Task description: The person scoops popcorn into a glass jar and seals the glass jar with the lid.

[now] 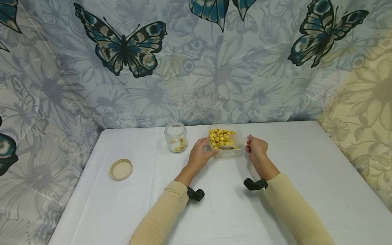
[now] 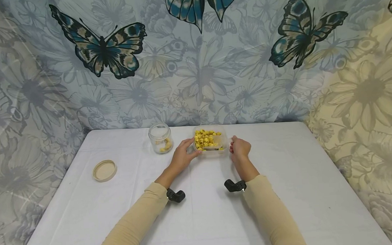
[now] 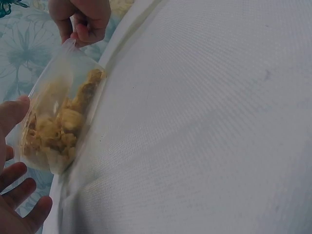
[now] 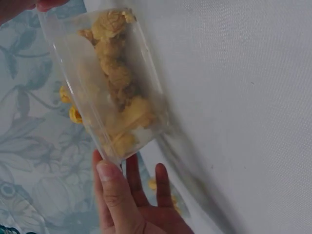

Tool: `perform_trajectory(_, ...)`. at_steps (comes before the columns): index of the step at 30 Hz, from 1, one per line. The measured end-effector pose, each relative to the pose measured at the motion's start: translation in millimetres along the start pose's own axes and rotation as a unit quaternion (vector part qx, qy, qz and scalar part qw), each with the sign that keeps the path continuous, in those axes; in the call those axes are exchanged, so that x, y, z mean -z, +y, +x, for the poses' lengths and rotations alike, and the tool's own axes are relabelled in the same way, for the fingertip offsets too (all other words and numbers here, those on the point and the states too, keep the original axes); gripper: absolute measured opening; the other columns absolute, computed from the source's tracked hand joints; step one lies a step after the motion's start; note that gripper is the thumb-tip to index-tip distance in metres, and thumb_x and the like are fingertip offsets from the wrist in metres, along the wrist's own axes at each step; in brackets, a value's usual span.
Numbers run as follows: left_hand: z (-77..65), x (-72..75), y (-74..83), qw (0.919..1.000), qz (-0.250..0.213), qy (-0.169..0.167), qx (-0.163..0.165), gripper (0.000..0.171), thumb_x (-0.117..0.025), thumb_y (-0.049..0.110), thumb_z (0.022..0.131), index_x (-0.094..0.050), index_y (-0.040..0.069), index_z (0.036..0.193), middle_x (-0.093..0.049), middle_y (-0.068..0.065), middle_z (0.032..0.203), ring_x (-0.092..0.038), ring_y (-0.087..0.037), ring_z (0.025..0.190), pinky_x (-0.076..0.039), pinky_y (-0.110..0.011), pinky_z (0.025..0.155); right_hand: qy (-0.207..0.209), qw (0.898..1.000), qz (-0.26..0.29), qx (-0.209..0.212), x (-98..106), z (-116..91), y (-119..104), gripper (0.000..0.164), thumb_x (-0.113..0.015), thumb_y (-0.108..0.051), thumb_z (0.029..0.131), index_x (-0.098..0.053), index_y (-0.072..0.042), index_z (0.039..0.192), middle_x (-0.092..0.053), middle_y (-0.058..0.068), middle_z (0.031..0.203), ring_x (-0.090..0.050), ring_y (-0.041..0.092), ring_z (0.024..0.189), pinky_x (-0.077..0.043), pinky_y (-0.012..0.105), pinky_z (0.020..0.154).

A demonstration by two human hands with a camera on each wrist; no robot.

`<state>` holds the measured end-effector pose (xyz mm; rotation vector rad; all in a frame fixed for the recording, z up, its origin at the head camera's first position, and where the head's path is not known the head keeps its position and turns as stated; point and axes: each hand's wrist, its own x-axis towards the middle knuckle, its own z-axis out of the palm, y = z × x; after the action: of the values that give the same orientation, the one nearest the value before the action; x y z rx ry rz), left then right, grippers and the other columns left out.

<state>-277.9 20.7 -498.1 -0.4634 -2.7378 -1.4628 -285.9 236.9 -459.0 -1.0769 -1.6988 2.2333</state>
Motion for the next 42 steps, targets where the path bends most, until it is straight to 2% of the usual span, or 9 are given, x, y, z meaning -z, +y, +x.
perform_trajectory(15, -1.4, 1.1, 0.5, 1.0000, -0.002, 0.002, -0.002, 0.068, -0.071, 0.036, 0.089, -0.046, 0.007, 0.145, -0.047, -0.013, 0.146, -0.045, -0.032, 0.136, -0.040, -0.047, 0.111, -0.017, 0.995, 0.073, -0.061, 11.2, 5.4, -3.9, 0.013, -0.054, -0.018, 0.100, -0.055, -0.007, 0.094, -0.051, -0.001, 0.060, -0.045, 0.007, 0.053, -0.040, 0.017, 0.045)
perform_trajectory(22, -1.3, 0.6, 0.4, 1.0000, -0.004, -0.001, 0.001, 0.069, -0.070, 0.037, 0.089, -0.045, 0.008, 0.146, -0.046, -0.013, 0.148, -0.044, -0.032, 0.138, -0.039, -0.048, 0.112, -0.029, 0.992, 0.097, -0.075, 14.5, 3.5, -7.3, 0.020, -0.052, -0.018, 0.101, -0.055, -0.004, 0.115, -0.052, 0.000, 0.065, -0.045, 0.009, 0.058, -0.040, 0.018, 0.049)
perform_trajectory(30, -0.8, 0.3, 1.2, 1.0000, -0.002, -0.004, 0.003, 0.069, -0.069, 0.037, 0.090, -0.044, 0.009, 0.147, -0.045, -0.011, 0.148, -0.043, -0.031, 0.138, -0.039, -0.047, 0.112, -0.033, 0.991, 0.105, -0.072, 15.8, 3.7, -11.1, 0.026, -0.052, -0.017, 0.101, -0.053, -0.005, 0.124, -0.052, -0.001, 0.066, -0.045, 0.009, 0.058, -0.041, 0.018, 0.049)
perform_trajectory(42, 0.0, 0.2, 0.3, 1.0000, 0.009, -0.001, -0.002, 0.068, -0.070, 0.036, 0.090, -0.044, 0.008, 0.146, -0.045, -0.012, 0.148, -0.044, -0.031, 0.137, -0.039, -0.047, 0.112, -0.038, 0.990, 0.120, -0.062, 16.3, 1.0, -15.7, 0.016, -0.054, -0.016, 0.100, -0.056, -0.003, 0.109, -0.053, 0.000, 0.061, -0.045, 0.009, 0.056, -0.041, 0.018, 0.048)
